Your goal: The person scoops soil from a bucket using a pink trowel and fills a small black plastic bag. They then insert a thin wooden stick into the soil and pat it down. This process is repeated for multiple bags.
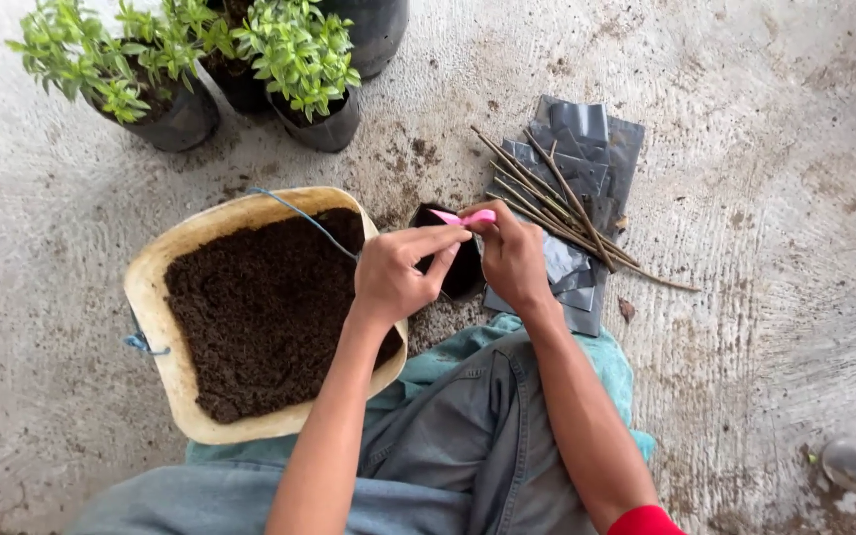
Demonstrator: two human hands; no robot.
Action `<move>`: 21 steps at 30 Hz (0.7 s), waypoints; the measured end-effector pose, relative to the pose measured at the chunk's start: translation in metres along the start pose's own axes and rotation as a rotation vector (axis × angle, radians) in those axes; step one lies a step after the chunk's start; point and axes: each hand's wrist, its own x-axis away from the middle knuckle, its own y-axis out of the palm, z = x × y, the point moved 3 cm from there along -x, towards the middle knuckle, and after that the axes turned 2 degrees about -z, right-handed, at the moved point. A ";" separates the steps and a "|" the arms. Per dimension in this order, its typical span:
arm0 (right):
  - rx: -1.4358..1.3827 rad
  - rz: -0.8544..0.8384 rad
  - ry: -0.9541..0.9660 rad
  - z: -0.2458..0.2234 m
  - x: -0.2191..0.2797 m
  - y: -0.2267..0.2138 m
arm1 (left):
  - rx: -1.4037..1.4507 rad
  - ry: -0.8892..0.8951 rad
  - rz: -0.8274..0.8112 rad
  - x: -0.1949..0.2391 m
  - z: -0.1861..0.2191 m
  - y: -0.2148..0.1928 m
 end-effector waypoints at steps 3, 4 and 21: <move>0.007 -0.024 0.018 0.004 0.007 0.005 | 0.005 -0.011 -0.006 0.004 0.001 0.001; 0.016 -0.018 0.019 0.004 0.007 0.006 | 0.004 -0.013 -0.005 0.003 0.001 0.001; -0.032 0.285 0.231 -0.029 0.032 -0.002 | 0.008 -0.012 0.004 0.000 -0.001 0.002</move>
